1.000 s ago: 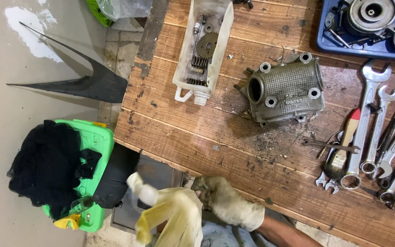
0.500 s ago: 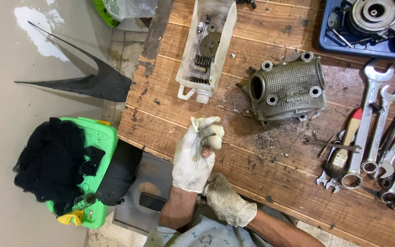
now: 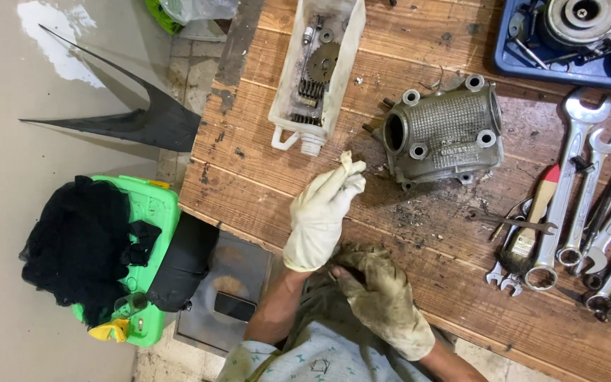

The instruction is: The person is disassembling and inspecting a motorcycle engine component, specifically a cylinder head, using a screwdriver and their hands.

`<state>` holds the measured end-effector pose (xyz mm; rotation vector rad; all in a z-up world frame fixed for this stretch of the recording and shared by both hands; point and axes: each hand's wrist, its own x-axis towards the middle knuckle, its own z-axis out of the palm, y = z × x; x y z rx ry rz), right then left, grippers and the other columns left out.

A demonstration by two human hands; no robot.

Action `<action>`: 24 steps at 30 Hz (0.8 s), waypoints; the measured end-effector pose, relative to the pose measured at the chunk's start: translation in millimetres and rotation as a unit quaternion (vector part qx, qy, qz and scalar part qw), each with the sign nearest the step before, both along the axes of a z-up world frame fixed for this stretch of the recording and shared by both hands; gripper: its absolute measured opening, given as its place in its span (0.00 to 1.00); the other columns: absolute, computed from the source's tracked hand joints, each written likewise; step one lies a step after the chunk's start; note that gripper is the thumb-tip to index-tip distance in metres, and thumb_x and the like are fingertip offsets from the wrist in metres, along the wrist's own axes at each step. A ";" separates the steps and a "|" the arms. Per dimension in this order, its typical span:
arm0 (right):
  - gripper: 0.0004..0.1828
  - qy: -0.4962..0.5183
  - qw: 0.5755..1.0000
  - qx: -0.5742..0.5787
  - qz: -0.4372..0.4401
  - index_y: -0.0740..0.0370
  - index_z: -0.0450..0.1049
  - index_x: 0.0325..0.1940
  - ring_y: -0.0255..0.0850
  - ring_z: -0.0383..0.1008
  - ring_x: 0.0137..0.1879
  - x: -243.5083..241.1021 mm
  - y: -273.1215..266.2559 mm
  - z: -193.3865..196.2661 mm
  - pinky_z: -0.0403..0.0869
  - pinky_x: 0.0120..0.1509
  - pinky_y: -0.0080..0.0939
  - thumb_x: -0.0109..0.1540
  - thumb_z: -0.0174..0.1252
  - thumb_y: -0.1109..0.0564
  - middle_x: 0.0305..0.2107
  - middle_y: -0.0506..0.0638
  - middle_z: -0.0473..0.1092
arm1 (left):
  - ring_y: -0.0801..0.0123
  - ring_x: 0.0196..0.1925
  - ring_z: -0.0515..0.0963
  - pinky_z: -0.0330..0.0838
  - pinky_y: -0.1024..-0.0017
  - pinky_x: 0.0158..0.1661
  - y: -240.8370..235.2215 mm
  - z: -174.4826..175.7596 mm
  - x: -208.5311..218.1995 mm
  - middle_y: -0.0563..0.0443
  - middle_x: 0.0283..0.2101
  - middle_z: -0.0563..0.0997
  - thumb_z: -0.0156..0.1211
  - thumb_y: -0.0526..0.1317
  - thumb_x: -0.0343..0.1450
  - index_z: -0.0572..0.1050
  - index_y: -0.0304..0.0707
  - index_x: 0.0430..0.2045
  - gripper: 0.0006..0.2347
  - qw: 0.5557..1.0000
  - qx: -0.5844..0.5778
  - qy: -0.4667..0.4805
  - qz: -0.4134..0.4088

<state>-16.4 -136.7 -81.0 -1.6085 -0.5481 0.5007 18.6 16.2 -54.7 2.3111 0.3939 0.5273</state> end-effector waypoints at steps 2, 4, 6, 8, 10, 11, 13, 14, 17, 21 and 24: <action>0.04 -0.015 0.998 0.011 -0.052 0.53 0.84 0.36 0.25 0.83 0.41 -2.1 2.4 -10.3 0.75 0.44 0.19 0.57 0.69 0.56 0.35 0.39 0.82 | 0.71 0.55 0.82 0.80 0.77 0.59 -8.0 9.9 8.5 0.51 0.51 0.85 0.62 0.31 0.74 0.79 0.29 0.48 0.10 0.994 -0.088 -0.057 -0.028; 0.04 0.548 0.737 0.397 0.017 0.59 0.72 0.40 0.36 0.64 0.35 -0.5 4.4 -12.2 0.64 0.43 0.33 0.65 0.58 0.56 0.31 0.48 0.68 | 0.67 0.49 0.87 0.84 0.81 0.45 -14.7 21.8 14.1 0.46 0.57 0.82 0.54 0.37 0.77 0.81 0.39 0.49 0.11 0.933 -0.356 0.011 0.047; 0.09 0.287 0.918 0.272 -0.009 0.62 0.74 0.46 0.40 0.72 0.46 -12.8 3.7 -42.0 0.72 0.54 0.37 0.62 0.61 0.63 0.42 0.53 0.71 | 0.65 0.46 0.88 0.83 0.79 0.46 -16.8 42.4 25.2 0.45 0.52 0.85 0.52 0.37 0.75 0.81 0.33 0.47 0.12 0.909 -0.403 0.034 0.100; 0.17 -0.006 0.993 0.115 -0.034 0.66 0.76 0.52 0.45 0.79 0.58 -15.3 4.6 -50.0 0.79 0.66 0.39 0.60 0.65 0.70 0.53 0.58 0.74 | 0.64 0.44 0.89 0.83 0.77 0.47 -16.9 49.0 29.5 0.43 0.47 0.88 0.51 0.37 0.73 0.82 0.26 0.44 0.14 0.879 -0.448 0.055 0.154; 0.17 -0.008 0.988 0.145 -0.052 0.67 0.78 0.47 0.45 0.81 0.53 -8.4 6.6 -36.2 0.83 0.60 0.38 0.55 0.70 0.71 0.49 0.58 0.75 | 0.60 0.38 0.88 0.81 0.75 0.32 -16.1 41.5 27.4 0.38 0.44 0.87 0.49 0.39 0.75 0.75 0.22 0.56 0.19 0.870 -0.471 0.026 0.146; 0.17 -0.007 0.988 0.145 -0.052 0.67 0.78 0.47 0.45 0.81 0.53 -22.0 -1.0 -69.4 0.83 0.60 0.38 0.55 0.70 0.71 0.49 0.58 0.75 | 0.60 0.38 0.88 0.81 0.75 0.32 -15.9 39.2 27.9 0.38 0.44 0.87 0.49 0.39 0.75 0.75 0.22 0.56 0.19 0.870 -0.470 0.026 0.146; 0.32 0.525 0.782 0.317 -0.115 0.72 0.67 0.67 0.62 0.72 0.63 -49.6 -17.0 -135.7 0.70 0.70 0.63 0.63 0.58 0.51 0.59 0.69 0.70 | 0.58 0.37 0.88 0.80 0.73 0.32 -15.6 34.4 28.4 0.37 0.43 0.87 0.47 0.40 0.75 0.77 0.23 0.52 0.18 0.852 -0.501 0.036 0.149; 0.32 0.525 0.782 0.316 -0.115 0.72 0.67 0.67 0.62 0.72 0.63 -32.6 -6.5 -98.9 0.70 0.70 0.63 0.63 0.58 0.51 0.59 0.69 0.70 | 0.58 0.37 0.88 0.80 0.73 0.32 -16.2 35.7 29.0 0.37 0.43 0.87 0.47 0.40 0.75 0.77 0.23 0.52 0.18 0.851 -0.502 0.036 0.149; 0.20 0.534 0.781 0.315 -0.075 0.73 0.76 0.49 0.54 0.81 0.44 -6.0 4.1 -45.9 0.78 0.53 0.52 0.57 0.63 0.57 0.39 0.63 0.79 | 0.57 0.38 0.88 0.79 0.74 0.29 -16.3 40.8 30.6 0.35 0.42 0.87 0.48 0.40 0.75 0.75 0.22 0.56 0.20 0.849 -0.501 0.027 0.165; 0.09 -0.162 0.985 0.050 0.026 0.63 0.76 0.44 0.42 0.80 0.42 -2.6 -4.0 -36.9 0.83 0.48 0.39 0.63 0.53 0.59 0.40 0.51 0.77 | 0.67 0.32 0.86 0.82 0.76 0.34 -14.6 56.1 33.5 0.40 0.39 0.88 0.44 0.38 0.77 0.77 0.24 0.54 0.17 0.879 -0.433 -0.006 0.199; 0.08 -0.219 0.974 0.035 0.055 0.62 0.72 0.41 0.48 0.75 0.42 6.6 -0.3 -0.9 0.76 0.47 0.47 0.67 0.52 0.55 0.39 0.54 0.73 | 0.65 0.36 0.86 0.80 0.73 0.41 -15.0 52.9 24.8 0.43 0.43 0.87 0.36 0.42 0.80 0.73 0.33 0.57 0.19 0.925 -0.348 -0.054 0.142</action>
